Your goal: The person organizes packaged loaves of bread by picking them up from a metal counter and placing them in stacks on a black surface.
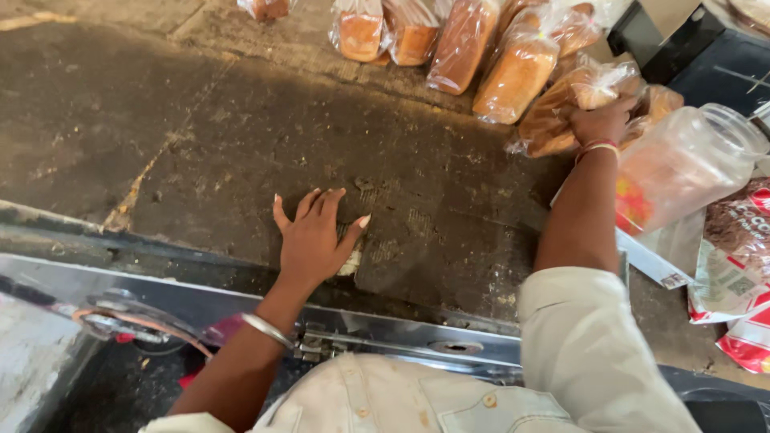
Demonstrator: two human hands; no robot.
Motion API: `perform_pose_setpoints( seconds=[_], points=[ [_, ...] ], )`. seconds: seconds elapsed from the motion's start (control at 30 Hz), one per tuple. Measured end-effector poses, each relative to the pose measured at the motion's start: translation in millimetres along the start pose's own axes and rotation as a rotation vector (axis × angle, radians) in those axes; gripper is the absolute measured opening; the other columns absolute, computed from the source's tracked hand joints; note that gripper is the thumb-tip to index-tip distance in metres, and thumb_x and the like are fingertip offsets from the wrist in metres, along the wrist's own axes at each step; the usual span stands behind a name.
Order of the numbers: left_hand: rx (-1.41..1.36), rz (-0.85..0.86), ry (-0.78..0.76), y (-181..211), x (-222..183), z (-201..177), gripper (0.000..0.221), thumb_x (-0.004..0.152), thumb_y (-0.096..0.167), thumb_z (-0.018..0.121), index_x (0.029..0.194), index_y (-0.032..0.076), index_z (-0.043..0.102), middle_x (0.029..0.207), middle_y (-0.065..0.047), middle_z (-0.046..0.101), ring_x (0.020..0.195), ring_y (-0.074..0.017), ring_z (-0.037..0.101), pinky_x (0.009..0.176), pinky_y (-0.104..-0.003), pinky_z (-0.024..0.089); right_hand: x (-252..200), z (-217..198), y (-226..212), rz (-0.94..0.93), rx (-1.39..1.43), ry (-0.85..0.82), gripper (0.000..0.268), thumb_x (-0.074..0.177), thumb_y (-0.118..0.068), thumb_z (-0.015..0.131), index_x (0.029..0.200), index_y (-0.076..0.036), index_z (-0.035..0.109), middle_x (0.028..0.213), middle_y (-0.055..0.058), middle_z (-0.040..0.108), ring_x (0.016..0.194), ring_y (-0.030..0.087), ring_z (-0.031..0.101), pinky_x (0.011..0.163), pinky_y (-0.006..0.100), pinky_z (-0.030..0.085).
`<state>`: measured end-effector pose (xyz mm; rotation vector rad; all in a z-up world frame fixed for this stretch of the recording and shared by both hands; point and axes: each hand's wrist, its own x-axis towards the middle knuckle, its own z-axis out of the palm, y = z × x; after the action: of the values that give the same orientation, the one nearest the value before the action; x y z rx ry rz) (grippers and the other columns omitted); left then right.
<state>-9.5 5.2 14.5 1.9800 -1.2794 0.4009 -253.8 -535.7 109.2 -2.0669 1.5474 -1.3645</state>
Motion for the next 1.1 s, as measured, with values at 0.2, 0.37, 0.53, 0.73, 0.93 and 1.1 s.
perform_pose_setpoints(
  seconds=[0.2,0.37,0.53,0.73,0.93,1.1],
  points=[
    [-0.036,0.052,0.038,-4.2,-2.3,1.8,0.063,0.102,0.057,0.054,0.138,0.006,0.056,0.134,-0.017,0.065,0.137,-0.038,0.05,0.114,-0.075,0.006,-115.2,-3.4,-49.5,-0.387,0.095,0.106,0.081,0.074,-0.014,0.098,0.136,-0.003,0.046,0.138,0.024,0.056,0.132,0.042,0.055,0.118,0.045,0.049],
    [-0.039,0.072,0.022,-1.3,-3.9,-4.4,0.065,0.097,0.06,0.059,0.137,0.009,0.056,0.135,-0.016,0.064,0.137,-0.0362,0.049,0.115,-0.073,0.008,-226.4,-58.7,-127.0,-0.549,0.193,-0.062,0.08,0.074,-0.01,0.099,0.133,0.001,0.046,0.13,0.021,0.06,0.117,0.037,0.062,0.103,0.043,0.052],
    [-0.273,0.178,0.041,-4.1,-6.3,-21.8,0.09,0.088,0.067,0.071,0.148,0.004,0.048,0.147,-0.024,0.055,0.142,-0.0416,0.041,0.115,-0.057,0.027,-259.2,-116.0,-179.2,-0.508,0.668,-0.507,0.079,0.077,-0.006,0.089,0.144,-0.001,0.047,0.129,0.013,0.063,0.118,0.023,0.065,0.107,0.037,0.054],
    [-0.669,0.287,-0.453,-18.1,-14.7,-31.5,0.107,0.064,0.061,0.088,0.147,0.005,0.051,0.134,-0.016,0.068,0.126,-0.0353,0.064,0.106,-0.046,0.052,-337.9,-79.8,-215.2,-0.178,1.493,-0.952,0.1,0.073,-0.023,0.088,0.156,-0.004,0.036,0.144,0.011,0.06,0.131,0.023,0.064,0.116,0.037,0.052],
    [-1.092,0.283,-0.389,-13.0,-91.7,-40.4,0.079,0.08,0.034,0.091,0.144,0.006,0.054,0.139,-0.012,0.065,0.13,-0.0226,0.064,0.11,-0.04,0.053,-410.0,-85.8,-223.0,-0.185,1.295,-1.019,0.081,0.089,-0.029,0.079,0.158,-0.004,0.044,0.14,0.01,0.062,0.128,0.019,0.06,0.112,0.032,0.048],
    [-1.26,-0.004,-0.201,0.5,-138.4,-58.2,0.089,0.083,0.024,0.092,0.154,0.005,0.042,0.146,-0.012,0.061,0.136,-0.0216,0.06,0.115,-0.039,0.052,-467.5,-52.8,-204.8,-0.176,0.782,-0.783,0.03,0.109,-0.011,0.052,0.134,0.0,0.066,0.122,0.01,0.073,0.112,0.015,0.064,0.1,0.031,0.052]
  ],
)
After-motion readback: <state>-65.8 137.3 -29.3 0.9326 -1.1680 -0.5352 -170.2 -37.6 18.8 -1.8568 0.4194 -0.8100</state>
